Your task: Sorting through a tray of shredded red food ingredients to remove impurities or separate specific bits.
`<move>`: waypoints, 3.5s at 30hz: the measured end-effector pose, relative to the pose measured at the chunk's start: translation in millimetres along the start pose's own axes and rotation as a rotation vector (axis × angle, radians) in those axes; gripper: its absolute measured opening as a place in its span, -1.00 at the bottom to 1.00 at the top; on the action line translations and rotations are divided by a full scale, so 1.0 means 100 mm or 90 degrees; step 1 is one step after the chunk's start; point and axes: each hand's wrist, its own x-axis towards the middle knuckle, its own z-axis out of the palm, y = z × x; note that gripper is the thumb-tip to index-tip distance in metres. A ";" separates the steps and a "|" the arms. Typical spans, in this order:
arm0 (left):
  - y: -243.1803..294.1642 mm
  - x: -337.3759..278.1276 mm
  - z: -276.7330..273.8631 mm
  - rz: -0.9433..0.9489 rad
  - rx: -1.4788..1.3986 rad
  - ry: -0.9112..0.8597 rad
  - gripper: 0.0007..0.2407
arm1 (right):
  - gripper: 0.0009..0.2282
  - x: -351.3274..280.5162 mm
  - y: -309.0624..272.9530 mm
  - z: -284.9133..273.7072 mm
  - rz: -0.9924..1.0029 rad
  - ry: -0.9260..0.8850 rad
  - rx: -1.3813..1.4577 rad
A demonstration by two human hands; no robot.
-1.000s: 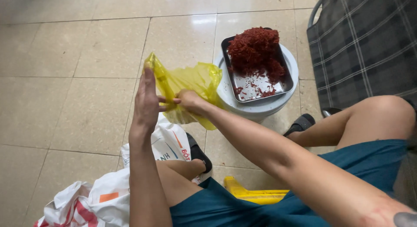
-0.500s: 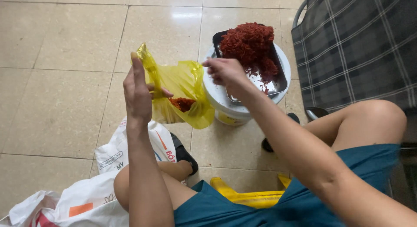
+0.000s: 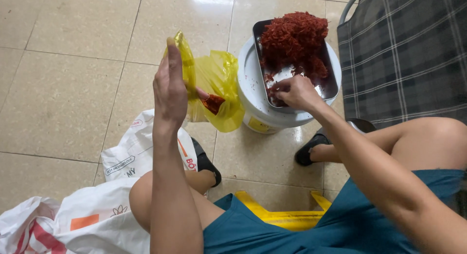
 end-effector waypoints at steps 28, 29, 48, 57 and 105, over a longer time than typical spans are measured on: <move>0.07 -0.06 0.00 0.032 0.042 -0.038 -0.22 | -0.78 -0.19 0.29 -0.59 0.185 -0.114 -0.118; 0.07 -0.06 0.00 0.012 0.030 -0.043 -0.27 | -0.82 -0.15 0.25 -0.53 0.170 -0.110 -0.109; 0.02 -0.02 0.04 0.025 0.045 -0.075 -0.23 | -0.69 -0.09 0.03 -0.41 -0.041 -0.122 -0.052; 0.01 0.01 0.05 0.040 0.027 -0.092 -0.12 | -0.33 -0.01 -0.04 -0.35 0.075 -0.152 -0.028; 0.07 0.00 -0.05 -0.115 0.022 -0.005 -0.02 | -0.73 0.41 -1.45 0.58 -0.227 -0.118 0.208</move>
